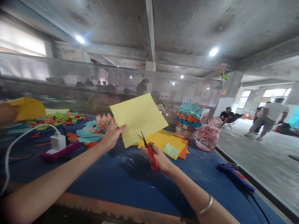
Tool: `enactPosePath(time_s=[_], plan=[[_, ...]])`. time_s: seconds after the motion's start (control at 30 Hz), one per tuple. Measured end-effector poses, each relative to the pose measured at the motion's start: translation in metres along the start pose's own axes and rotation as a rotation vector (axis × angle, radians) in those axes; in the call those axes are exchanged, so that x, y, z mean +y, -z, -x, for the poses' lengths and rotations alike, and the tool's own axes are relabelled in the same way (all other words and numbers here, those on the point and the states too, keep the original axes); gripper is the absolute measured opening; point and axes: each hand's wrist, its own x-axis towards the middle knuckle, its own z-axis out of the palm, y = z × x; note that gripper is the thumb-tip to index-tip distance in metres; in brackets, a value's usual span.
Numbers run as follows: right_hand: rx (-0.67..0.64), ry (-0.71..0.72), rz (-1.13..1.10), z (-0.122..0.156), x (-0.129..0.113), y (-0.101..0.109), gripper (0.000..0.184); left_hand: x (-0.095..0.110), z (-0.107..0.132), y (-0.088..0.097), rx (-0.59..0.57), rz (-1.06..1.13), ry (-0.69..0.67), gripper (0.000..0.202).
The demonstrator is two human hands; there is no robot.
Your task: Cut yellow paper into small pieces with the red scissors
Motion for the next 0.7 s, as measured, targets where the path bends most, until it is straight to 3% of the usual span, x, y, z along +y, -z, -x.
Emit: enactPosePath(time_s=[0.27,0.53,0.7], plan=[[-0.011,0.037,0.033,0.002,-0.008,-0.003,0.050,0.001,0.000,0.000,0.029,0.005,0.042,0.031],[0.048,0.048,0.016,-0.002,0.003,-0.003,0.048,-0.001,0.000,0.001,0.018,-0.001,0.034,0.038],[0.064,0.055,0.023,-0.004,0.007,-0.003,0.047,0.000,0.000,0.000,0.001,-0.011,0.026,0.030]])
